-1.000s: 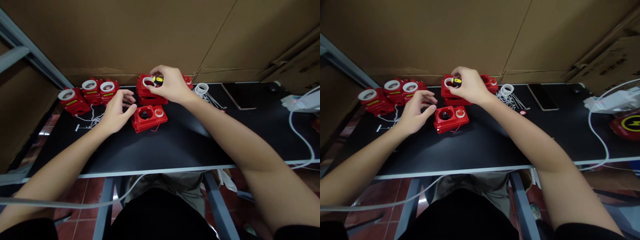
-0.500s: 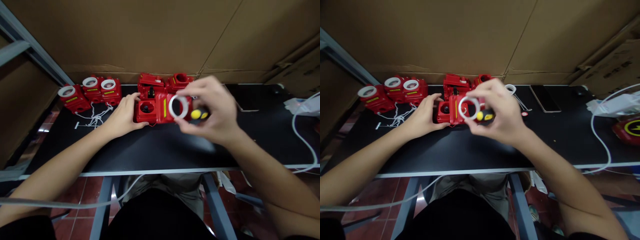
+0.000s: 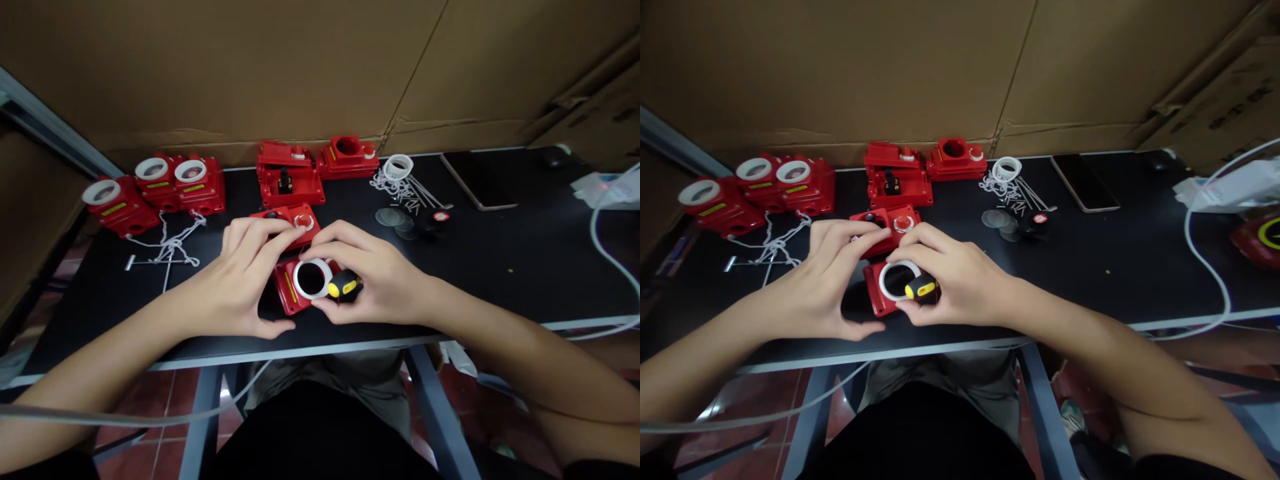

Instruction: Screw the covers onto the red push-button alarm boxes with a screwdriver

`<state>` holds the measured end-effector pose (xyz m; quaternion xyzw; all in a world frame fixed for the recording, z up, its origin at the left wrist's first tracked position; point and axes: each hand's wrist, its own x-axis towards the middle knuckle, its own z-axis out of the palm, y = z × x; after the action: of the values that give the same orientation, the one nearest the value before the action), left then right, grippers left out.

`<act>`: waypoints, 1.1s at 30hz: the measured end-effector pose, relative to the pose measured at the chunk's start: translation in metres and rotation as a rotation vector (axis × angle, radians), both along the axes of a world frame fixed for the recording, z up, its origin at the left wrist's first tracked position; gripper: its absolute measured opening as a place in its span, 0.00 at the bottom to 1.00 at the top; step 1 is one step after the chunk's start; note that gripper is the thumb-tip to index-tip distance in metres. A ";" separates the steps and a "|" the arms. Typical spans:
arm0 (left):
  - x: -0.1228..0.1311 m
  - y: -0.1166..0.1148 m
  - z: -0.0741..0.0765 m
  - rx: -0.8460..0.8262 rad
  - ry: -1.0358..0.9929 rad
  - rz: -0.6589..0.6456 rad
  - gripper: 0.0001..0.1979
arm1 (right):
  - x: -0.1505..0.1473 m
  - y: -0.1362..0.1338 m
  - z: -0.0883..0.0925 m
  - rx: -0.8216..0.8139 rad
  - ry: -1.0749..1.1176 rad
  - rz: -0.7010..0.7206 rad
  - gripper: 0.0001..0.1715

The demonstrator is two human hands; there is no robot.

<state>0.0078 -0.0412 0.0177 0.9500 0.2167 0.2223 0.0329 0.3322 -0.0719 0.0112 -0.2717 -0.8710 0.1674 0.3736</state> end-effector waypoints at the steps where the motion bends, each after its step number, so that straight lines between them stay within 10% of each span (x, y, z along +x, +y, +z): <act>1: 0.000 0.000 -0.002 0.019 -0.013 0.011 0.73 | 0.001 0.001 0.000 -0.010 -0.019 -0.014 0.26; 13: -0.009 0.008 0.026 0.085 -0.065 0.048 0.33 | 0.002 0.003 0.001 -0.030 -0.167 -0.050 0.24; 16: -0.019 0.026 0.027 -0.062 0.016 0.080 0.39 | 0.002 0.003 0.001 -0.040 -0.159 -0.041 0.23; 20: -0.017 0.015 0.025 0.133 0.005 0.071 0.40 | 0.002 0.004 0.000 -0.045 -0.131 -0.043 0.23; 24: -0.008 -0.014 0.026 -0.011 -0.049 -0.153 0.03 | 0.002 0.004 0.001 -0.060 -0.130 -0.066 0.24; 33: 0.012 -0.007 0.021 -0.562 0.227 0.300 0.38 | 0.009 0.006 0.006 -0.129 -0.062 -0.033 0.25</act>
<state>0.0196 -0.0485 0.0384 0.8800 0.4091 0.0493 0.2363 0.3416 -0.0656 0.0173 -0.3144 -0.8651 0.2083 0.3307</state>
